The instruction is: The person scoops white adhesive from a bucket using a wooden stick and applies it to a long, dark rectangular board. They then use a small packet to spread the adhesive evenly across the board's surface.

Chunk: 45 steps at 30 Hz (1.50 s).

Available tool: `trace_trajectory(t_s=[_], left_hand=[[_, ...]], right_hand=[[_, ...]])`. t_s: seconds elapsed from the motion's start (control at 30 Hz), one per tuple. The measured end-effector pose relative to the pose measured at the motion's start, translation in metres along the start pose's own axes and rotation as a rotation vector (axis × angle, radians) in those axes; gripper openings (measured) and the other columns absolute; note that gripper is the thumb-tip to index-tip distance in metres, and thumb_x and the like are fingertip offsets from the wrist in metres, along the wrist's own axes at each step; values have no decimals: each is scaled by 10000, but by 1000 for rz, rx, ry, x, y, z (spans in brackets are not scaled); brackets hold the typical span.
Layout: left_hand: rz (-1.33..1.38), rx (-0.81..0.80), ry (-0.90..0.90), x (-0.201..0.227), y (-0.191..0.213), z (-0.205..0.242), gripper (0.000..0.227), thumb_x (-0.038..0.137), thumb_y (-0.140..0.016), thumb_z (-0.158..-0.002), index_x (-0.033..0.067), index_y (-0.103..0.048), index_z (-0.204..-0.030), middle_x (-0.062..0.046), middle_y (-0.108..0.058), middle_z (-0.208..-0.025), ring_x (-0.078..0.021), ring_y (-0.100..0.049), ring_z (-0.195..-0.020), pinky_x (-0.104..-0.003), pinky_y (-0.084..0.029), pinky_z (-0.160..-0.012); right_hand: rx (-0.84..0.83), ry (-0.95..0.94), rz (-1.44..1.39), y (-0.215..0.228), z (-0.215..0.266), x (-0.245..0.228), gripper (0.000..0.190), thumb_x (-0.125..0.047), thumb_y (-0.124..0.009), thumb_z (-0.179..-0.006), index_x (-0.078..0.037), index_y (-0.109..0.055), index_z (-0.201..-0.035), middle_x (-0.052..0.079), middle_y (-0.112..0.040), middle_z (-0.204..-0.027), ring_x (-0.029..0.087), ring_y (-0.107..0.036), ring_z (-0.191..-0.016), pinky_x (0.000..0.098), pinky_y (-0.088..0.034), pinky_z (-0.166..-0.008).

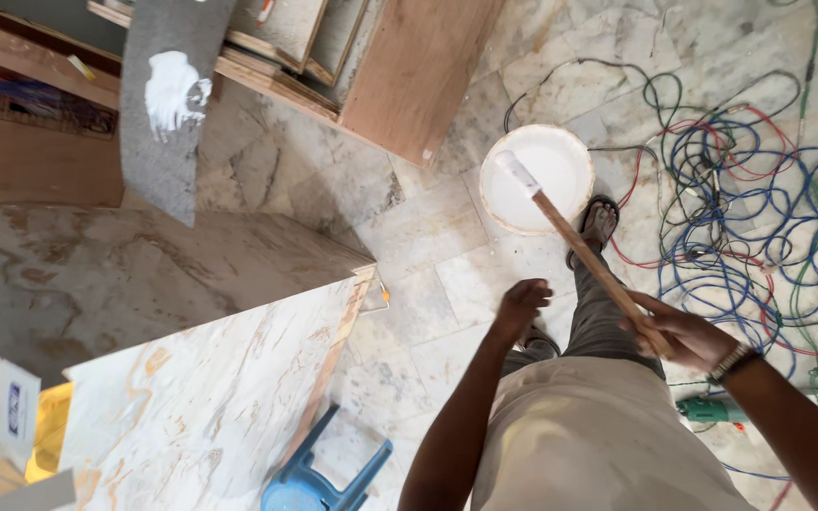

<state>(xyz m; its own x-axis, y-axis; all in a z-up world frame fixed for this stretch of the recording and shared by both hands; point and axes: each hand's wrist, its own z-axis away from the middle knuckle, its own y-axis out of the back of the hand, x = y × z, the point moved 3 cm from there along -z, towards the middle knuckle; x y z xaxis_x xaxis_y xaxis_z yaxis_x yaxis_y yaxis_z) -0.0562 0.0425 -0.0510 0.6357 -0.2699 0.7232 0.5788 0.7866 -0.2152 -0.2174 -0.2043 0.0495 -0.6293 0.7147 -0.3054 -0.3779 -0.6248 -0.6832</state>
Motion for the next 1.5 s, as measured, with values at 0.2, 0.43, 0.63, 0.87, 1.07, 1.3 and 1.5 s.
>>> trace_trajectory(t_s=[0.2, 0.43, 0.63, 0.87, 1.07, 1.3, 1.5], left_hand=[[143, -401, 79, 44, -81, 38, 587, 323, -591, -1040, 59, -386, -1524, -130, -578, -1425, -250, -583, -1293, -365, -512, -1047], [288, -450, -61, 32, -157, 49, 403, 166, -707, -1018, -40, -561, -1332, -137, -673, -1205, -205, -679, -1122, -342, -587, -985], [-41, -194, -274, 64, -167, 73, 291, 207, -813, -913, 6, -657, -1055, -49, -723, -904, -83, -649, -777, -258, -537, -677], [-334, 144, -369, 118, -208, 86, 365, 252, -877, -875, -10, -631, -940, -91, -685, -800, -141, -628, -695, -283, -513, -623], [199, -42, -477, 101, -249, 37, 246, 177, -769, -924, 57, -615, -1073, -15, -706, -965, -68, -673, -896, -232, -573, -797], [68, 271, -449, 117, -280, 26, 313, 131, -856, -868, -14, -591, -951, -78, -677, -820, -104, -630, -724, -226, -532, -624], [261, 277, -298, 134, -288, 3, 319, 232, -794, -903, 88, -553, -1054, -47, -670, -910, -116, -647, -774, -260, -550, -645]], right_hand=[[-209, 196, -310, -6, 84, 81, 710, -220, -602, -934, -78, -313, -1567, -34, -473, -747, 56, -461, -528, 278, -409, -575], [-480, 174, -488, -13, 114, 110, 483, -321, -475, -1192, 9, -409, -1538, -34, -475, -695, 88, -478, -539, 290, -387, -576], [104, 116, 465, 41, 99, 81, 530, -264, -600, -950, -45, -543, -1430, 0, -702, -999, 198, -744, -869, 344, -660, -829], [622, 98, 628, 40, 86, 41, 522, -404, -381, -1086, 29, -670, -1062, 34, -479, -600, 160, -418, -462, 329, -363, -422], [244, -16, 459, 59, 134, -31, 784, -640, -262, -1032, 16, -685, -966, -53, -329, -538, 94, -257, -369, 281, -254, -344], [209, 149, 881, 63, 156, -92, 629, -577, -365, -993, -42, -680, -1100, -21, -424, -589, 90, -392, -455, 267, -372, -410], [34, -4, 627, 80, 146, -136, 686, -598, -343, -1003, 5, -667, -1053, -38, -345, -501, 101, -319, -363, 277, -298, -347]])
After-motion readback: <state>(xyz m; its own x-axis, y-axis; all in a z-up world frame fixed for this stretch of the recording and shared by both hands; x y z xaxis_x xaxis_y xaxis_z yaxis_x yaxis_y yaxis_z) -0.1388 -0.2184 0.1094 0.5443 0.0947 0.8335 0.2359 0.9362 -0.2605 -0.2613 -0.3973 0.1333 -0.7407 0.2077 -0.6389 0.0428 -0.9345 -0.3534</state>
